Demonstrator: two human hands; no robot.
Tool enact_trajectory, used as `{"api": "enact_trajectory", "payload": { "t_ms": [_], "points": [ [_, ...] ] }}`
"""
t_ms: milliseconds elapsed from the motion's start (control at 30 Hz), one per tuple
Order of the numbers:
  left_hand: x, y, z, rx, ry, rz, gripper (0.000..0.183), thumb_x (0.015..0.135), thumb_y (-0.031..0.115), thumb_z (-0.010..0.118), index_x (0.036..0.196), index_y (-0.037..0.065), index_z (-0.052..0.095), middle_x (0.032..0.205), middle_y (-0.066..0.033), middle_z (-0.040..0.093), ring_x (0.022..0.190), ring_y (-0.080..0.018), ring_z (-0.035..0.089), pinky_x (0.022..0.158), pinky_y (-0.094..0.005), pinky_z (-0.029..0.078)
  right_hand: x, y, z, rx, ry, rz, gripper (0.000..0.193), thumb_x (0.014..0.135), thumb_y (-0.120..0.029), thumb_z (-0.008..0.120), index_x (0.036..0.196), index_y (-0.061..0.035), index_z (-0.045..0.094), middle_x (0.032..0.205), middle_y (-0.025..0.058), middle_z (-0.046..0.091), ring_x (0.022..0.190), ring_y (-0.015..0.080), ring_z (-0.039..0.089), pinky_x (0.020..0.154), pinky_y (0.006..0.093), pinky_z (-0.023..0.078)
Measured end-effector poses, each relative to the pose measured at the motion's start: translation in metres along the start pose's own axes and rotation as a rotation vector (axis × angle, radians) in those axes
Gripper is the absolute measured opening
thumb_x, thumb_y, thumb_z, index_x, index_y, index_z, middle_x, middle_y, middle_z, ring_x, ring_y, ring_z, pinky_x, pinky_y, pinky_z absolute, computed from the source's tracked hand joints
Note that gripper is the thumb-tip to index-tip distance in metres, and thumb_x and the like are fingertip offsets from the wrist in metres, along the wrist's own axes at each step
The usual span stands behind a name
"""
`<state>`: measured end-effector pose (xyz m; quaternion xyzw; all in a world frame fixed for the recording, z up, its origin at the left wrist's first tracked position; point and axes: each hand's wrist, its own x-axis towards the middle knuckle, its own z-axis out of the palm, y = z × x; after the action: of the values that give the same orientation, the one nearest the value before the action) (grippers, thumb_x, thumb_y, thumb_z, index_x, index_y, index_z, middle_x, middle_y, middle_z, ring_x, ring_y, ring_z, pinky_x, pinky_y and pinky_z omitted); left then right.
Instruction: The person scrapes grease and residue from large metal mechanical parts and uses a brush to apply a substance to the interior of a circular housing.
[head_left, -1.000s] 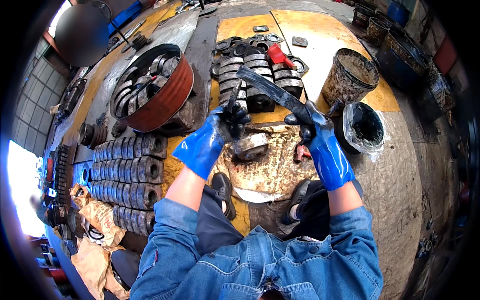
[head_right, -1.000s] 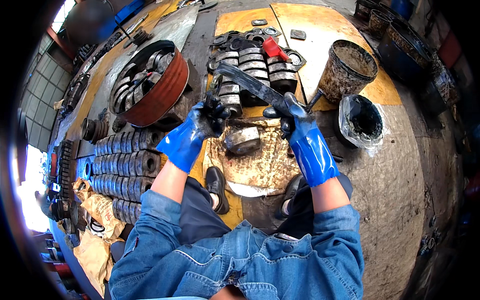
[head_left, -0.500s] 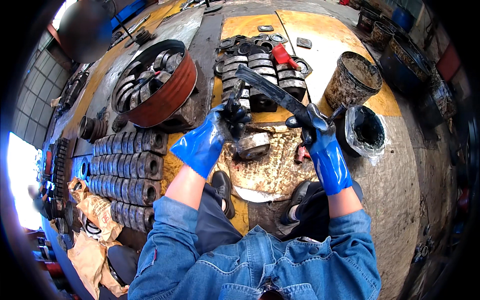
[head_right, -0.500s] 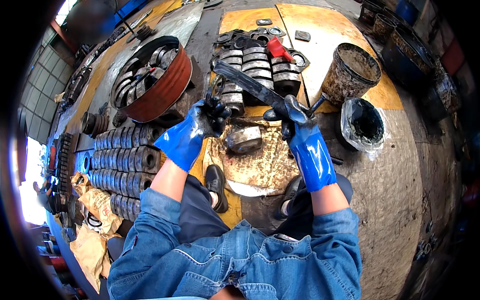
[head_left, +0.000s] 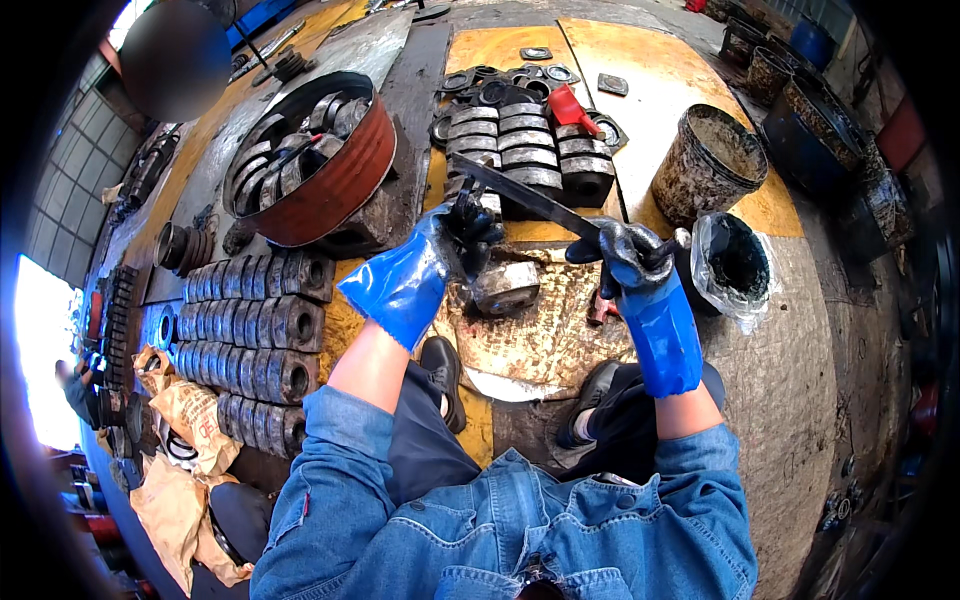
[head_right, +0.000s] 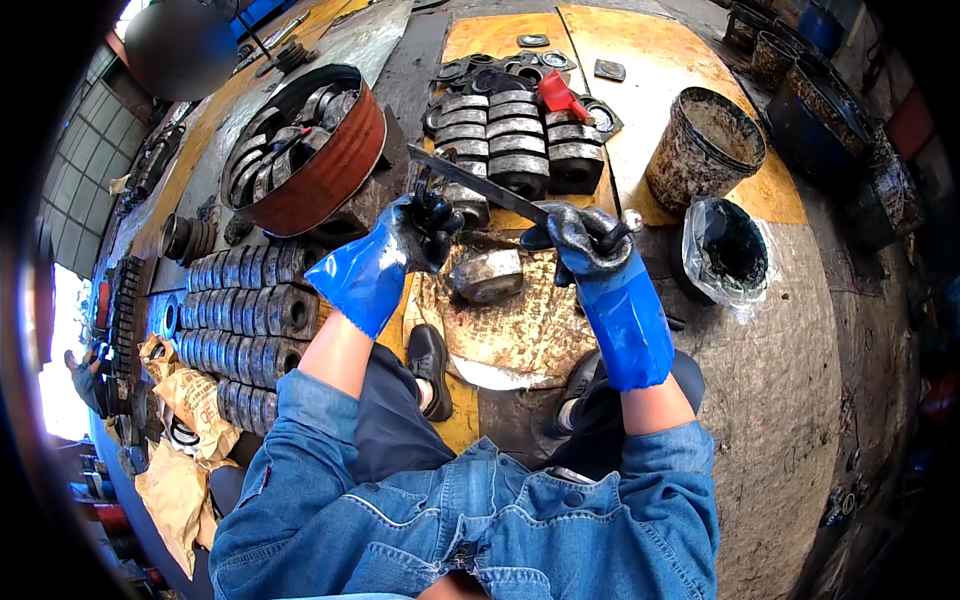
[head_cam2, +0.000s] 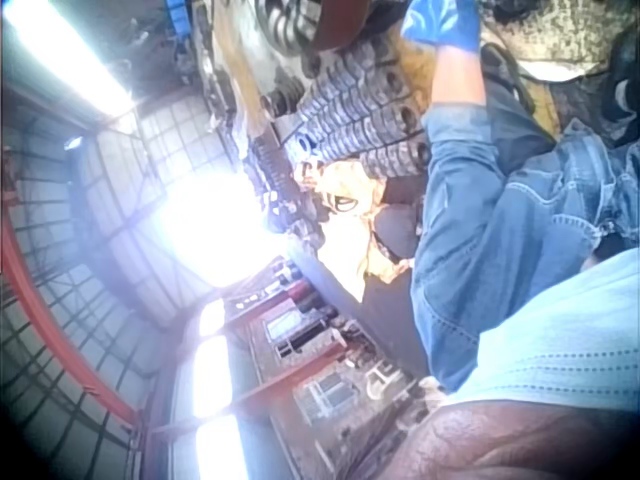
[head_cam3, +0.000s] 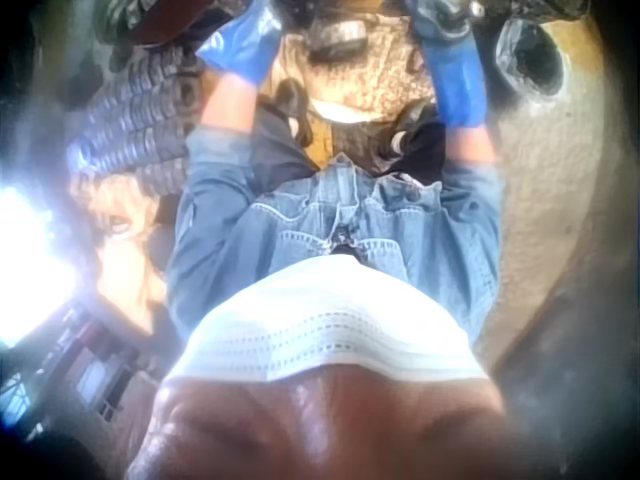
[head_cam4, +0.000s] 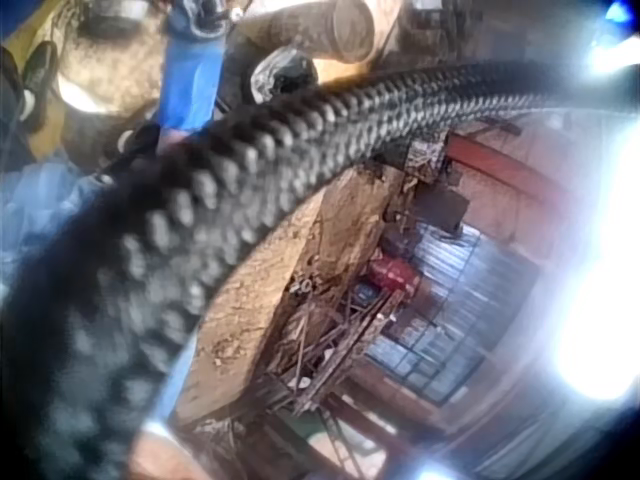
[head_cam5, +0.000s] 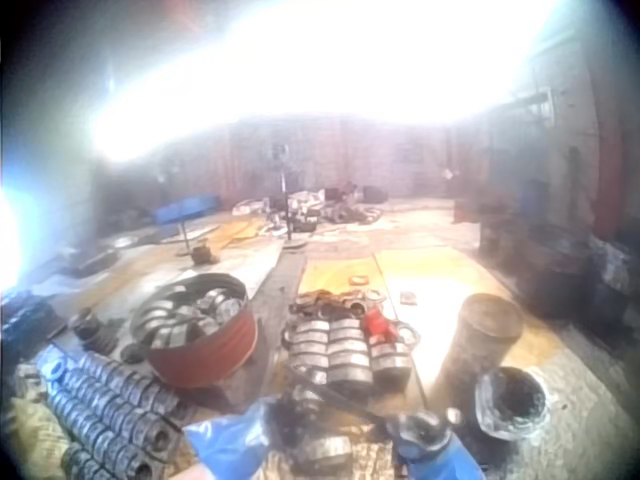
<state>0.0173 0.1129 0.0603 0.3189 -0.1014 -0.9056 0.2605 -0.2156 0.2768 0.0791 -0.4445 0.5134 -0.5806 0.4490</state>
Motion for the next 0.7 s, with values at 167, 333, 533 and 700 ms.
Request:
{"api": "enact_trajectory", "payload": {
  "t_ms": [167,333,533,700],
  "points": [
    [0.000,0.004,-0.006,-0.032,0.007,-0.040,0.022,0.084,0.030,0.048,0.079,0.015,0.064,0.078,-0.0035,0.066,0.079,-0.0269,0.064,0.054,-0.0326,0.052,-0.001,0.000,-0.002,-0.336,-0.089,-0.090,0.029,0.098,-0.024,0.048,0.107,-0.0004,0.063,0.087,0.0100,0.070,0.075,0.0121,0.064,0.071,0.0262,0.050],
    [0.002,0.002,0.000,0.015,0.153,-0.046,0.027,0.085,0.034,0.052,0.080,0.013,0.067,0.081,-0.0066,0.069,0.082,-0.0289,0.067,0.057,-0.0362,0.054,0.005,0.021,-0.001,0.571,-0.339,-0.034,0.024,0.096,-0.013,0.051,0.109,0.0037,0.062,0.085,0.0080,0.069,0.070,0.0102,0.062,0.063,0.0217,0.050],
    [0.011,0.020,-0.030,0.085,-0.083,0.035,0.025,0.088,0.034,0.054,0.081,0.014,0.069,0.084,-0.0066,0.070,0.089,-0.0304,0.067,0.058,-0.0385,0.055,-0.012,-0.004,0.003,0.036,-0.096,0.071,0.036,0.097,-0.029,0.047,0.105,0.0019,0.064,0.084,0.0146,0.068,0.048,0.0111,0.054,0.044,0.0226,0.045],
    [0.009,0.018,-0.015,0.063,0.064,0.111,0.027,0.089,0.034,0.052,0.084,0.013,0.069,0.092,-0.0082,0.069,0.093,-0.0325,0.065,0.060,-0.0393,0.054,-0.010,0.014,-0.042,0.312,0.206,0.228,0.018,0.089,-0.025,0.060,0.095,-0.0079,0.062,0.076,0.0099,0.066,0.042,0.0081,0.045,0.036,0.0228,0.032]
  ]
}}
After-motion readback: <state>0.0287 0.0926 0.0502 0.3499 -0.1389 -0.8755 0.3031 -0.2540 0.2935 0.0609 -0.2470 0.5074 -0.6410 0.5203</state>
